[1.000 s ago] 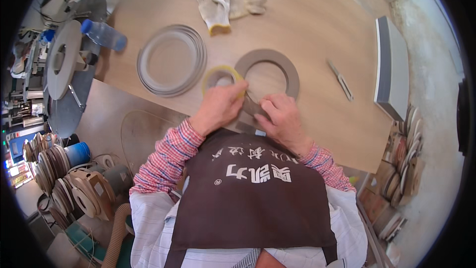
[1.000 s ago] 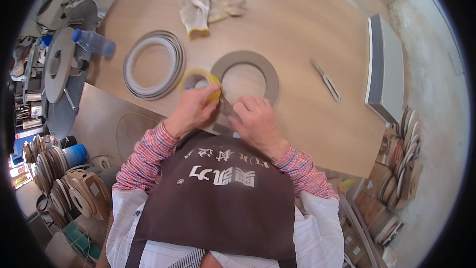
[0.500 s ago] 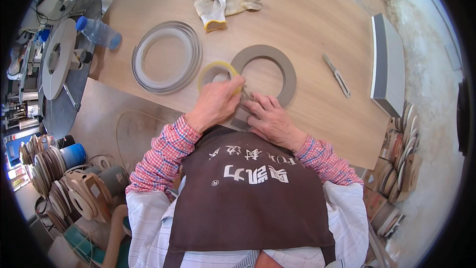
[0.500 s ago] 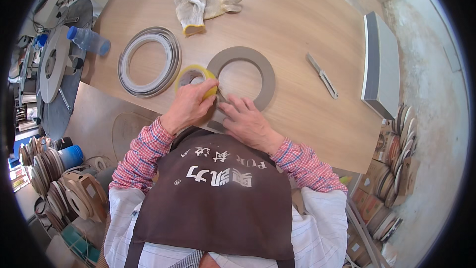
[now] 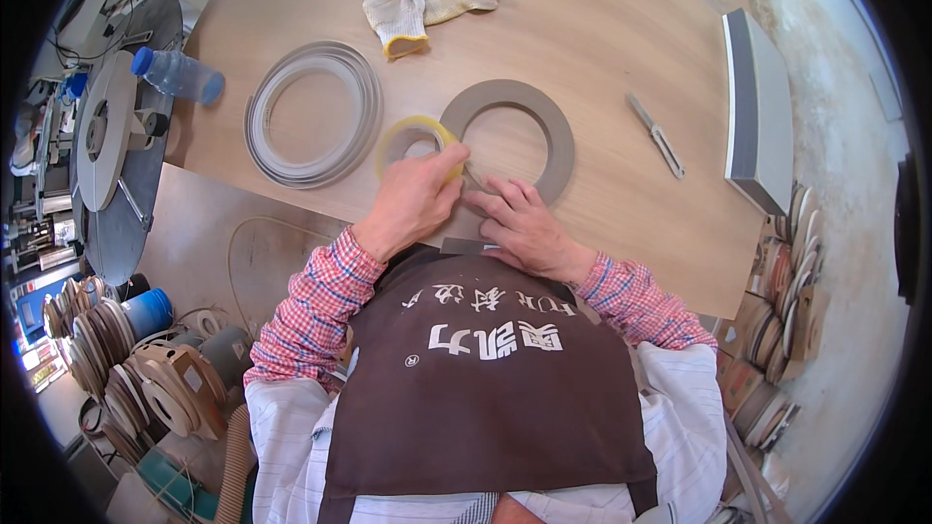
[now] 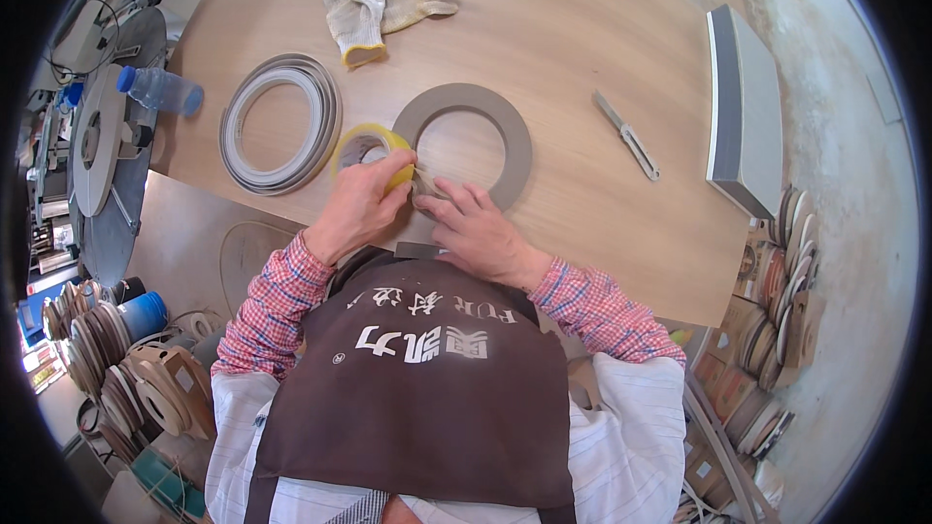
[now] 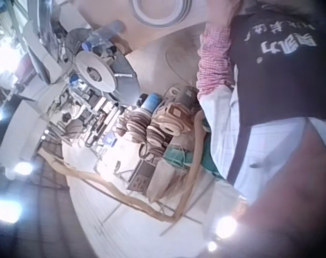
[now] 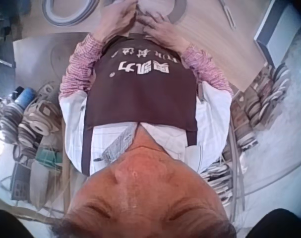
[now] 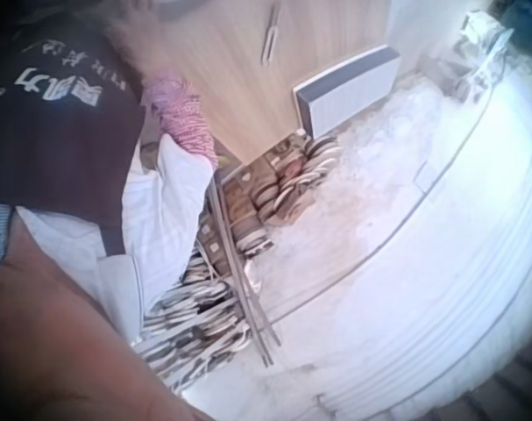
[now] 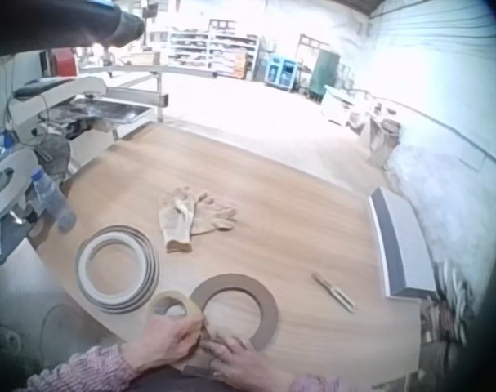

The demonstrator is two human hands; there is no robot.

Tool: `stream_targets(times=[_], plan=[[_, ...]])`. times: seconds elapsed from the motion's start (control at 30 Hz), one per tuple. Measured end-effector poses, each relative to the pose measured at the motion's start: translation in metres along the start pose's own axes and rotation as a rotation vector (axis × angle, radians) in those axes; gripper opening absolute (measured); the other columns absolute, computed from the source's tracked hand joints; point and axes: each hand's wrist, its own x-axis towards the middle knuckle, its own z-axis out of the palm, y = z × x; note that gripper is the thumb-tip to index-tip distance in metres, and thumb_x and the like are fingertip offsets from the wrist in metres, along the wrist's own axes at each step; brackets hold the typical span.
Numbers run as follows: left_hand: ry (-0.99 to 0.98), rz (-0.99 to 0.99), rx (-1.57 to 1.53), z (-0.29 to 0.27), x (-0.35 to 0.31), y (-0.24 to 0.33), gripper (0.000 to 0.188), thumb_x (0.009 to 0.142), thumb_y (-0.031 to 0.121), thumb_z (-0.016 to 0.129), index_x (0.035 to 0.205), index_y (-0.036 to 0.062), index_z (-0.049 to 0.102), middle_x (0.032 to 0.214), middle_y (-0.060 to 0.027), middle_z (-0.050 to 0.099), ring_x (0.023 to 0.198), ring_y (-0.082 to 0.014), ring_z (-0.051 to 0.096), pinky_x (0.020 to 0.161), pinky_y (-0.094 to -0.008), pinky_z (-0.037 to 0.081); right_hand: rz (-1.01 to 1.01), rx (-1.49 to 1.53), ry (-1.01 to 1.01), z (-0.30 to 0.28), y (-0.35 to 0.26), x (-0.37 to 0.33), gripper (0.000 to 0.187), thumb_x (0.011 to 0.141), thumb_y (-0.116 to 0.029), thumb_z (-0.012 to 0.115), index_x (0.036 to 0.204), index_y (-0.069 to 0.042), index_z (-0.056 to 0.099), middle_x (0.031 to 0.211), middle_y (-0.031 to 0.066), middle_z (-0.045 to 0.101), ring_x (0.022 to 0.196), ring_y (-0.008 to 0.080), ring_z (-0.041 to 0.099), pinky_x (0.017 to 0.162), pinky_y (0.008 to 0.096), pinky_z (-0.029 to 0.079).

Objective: The person applies yellow tape to the edges of several circular rings on a workbench. They use a utility knife to cut the tape and smooth it onto the rings, handling each ring individually.

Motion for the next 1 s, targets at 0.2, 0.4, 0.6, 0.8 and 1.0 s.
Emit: stream_targets(times=[0.2, 0.4, 0.6, 0.8, 1.0], plan=[[-0.008, 0.009, 0.008, -0.002, 0.004, 0.001, 0.033, 0.092, 0.012, 0.065, 0.124, 0.0060, 0.061, 0.095, -0.0220, 0.071, 0.087, -0.0433, 0.069, 0.074, -0.0491, 0.053, -0.023, -0.085, 0.027, 0.007, -0.002, 0.000, 0.035, 0.075, -0.029, 0.081, 0.100, -0.010, 0.064, 0.148, 0.0096, 0.051, 0.141, 0.0357, 0.042, 0.112, 0.0563, 0.036], [0.003, 0.017, 0.007, 0.000, 0.004, 0.000, 0.033, 0.091, 0.012, 0.065, 0.124, 0.0060, 0.061, 0.097, -0.0219, 0.072, 0.087, -0.0432, 0.069, 0.074, -0.0495, 0.053, 0.007, -0.019, 0.013, 0.008, 0.001, 0.000, 0.034, 0.078, -0.030, 0.080, 0.100, -0.010, 0.064, 0.148, 0.0098, 0.051, 0.141, 0.0357, 0.042, 0.113, 0.0562, 0.037], [0.047, 0.070, -0.012, 0.004, 0.004, -0.002, 0.025, 0.093, 0.012, 0.060, 0.118, 0.0076, 0.057, 0.084, -0.0203, 0.068, 0.078, -0.0439, 0.066, 0.067, -0.0539, 0.049, -0.017, -0.141, 0.025, 0.005, -0.006, 0.010, 0.027, 0.081, -0.026, 0.075, 0.099, -0.009, 0.065, 0.146, 0.0098, 0.052, 0.141, 0.0343, 0.043, 0.115, 0.0563, 0.036], [-0.003, 0.009, -0.004, 0.001, 0.004, 0.002, 0.033, 0.091, 0.010, 0.065, 0.123, 0.0055, 0.061, 0.095, -0.0216, 0.071, 0.087, -0.0422, 0.069, 0.074, -0.0484, 0.053, 0.046, -0.093, 0.106, 0.012, -0.007, 0.011, 0.015, 0.082, -0.016, 0.069, 0.093, -0.005, 0.066, 0.141, 0.0109, 0.056, 0.140, 0.0333, 0.046, 0.114, 0.0549, 0.038], [0.072, 0.072, -0.028, 0.005, 0.005, -0.002, 0.025, 0.093, 0.011, 0.060, 0.118, 0.0086, 0.058, 0.084, -0.0206, 0.068, 0.079, -0.0440, 0.066, 0.067, -0.0534, 0.049, 0.189, -0.054, 0.307, 0.020, -0.010, 0.013, 0.016, 0.077, -0.013, 0.073, 0.088, -0.004, 0.065, 0.136, 0.0131, 0.059, 0.137, 0.0369, 0.048, 0.107, 0.0537, 0.040]])
